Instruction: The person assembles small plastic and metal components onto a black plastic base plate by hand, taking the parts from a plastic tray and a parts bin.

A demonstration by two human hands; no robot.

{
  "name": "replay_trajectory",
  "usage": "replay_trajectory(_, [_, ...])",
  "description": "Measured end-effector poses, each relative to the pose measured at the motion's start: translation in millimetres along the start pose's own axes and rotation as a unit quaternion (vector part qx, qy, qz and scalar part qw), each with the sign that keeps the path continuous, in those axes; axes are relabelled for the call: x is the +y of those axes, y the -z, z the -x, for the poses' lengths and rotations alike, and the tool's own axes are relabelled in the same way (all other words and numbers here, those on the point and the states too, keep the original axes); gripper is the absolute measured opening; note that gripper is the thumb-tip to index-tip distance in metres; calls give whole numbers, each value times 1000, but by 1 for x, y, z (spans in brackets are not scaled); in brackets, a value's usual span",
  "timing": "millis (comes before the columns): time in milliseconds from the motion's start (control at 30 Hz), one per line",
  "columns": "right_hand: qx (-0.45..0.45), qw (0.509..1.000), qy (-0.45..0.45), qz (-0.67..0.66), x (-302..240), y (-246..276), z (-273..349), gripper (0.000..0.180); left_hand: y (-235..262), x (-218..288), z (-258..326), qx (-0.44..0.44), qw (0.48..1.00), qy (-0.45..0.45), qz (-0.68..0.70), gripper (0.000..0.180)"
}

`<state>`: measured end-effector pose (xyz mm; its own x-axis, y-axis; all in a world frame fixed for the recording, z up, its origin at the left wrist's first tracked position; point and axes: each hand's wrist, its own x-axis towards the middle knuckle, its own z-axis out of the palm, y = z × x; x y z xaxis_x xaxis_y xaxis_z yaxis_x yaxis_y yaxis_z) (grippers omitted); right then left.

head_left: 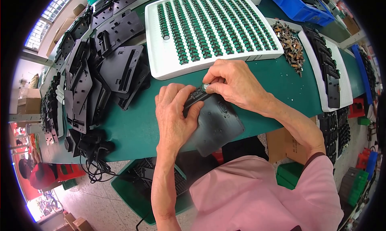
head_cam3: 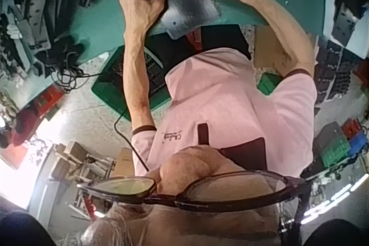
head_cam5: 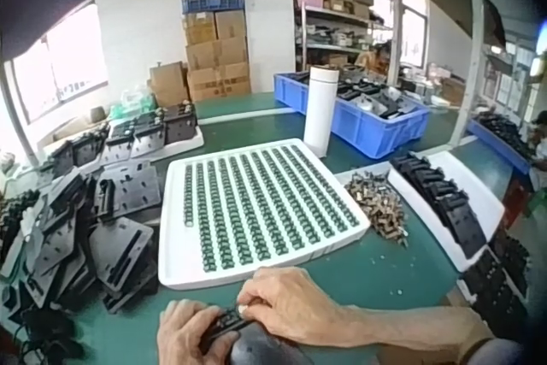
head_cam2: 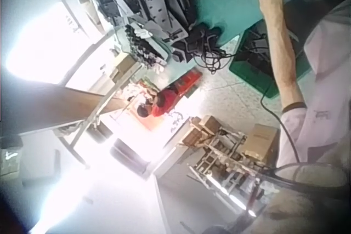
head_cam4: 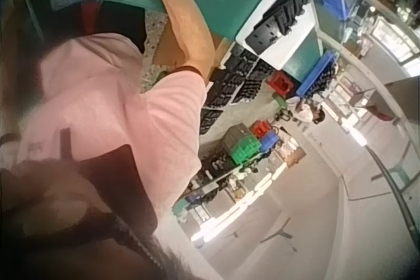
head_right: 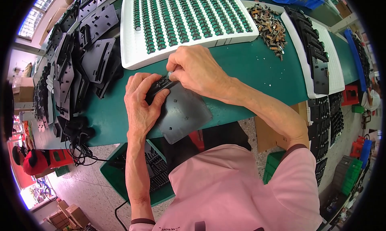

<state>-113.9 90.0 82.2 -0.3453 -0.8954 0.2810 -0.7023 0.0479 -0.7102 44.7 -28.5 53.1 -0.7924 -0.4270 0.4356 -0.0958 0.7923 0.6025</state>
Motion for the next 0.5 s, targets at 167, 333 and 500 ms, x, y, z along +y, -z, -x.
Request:
replay_trajectory(167, [-44, 987, -153, -20, -14, 5, -5, 13, 1, 0, 0, -5, 1000, 4, 1, 38])
replay_trajectory(333, [-30, 980, -178, -79, -6, 13, -2, 16, 0, -1, 0, -2, 1000, -2, 2, 38])
replay_trajectory(500, [22, 992, -75, -97, 7, 8, 10, 19, 1, -2, 1, -4, 1000, 4, 2, 38])
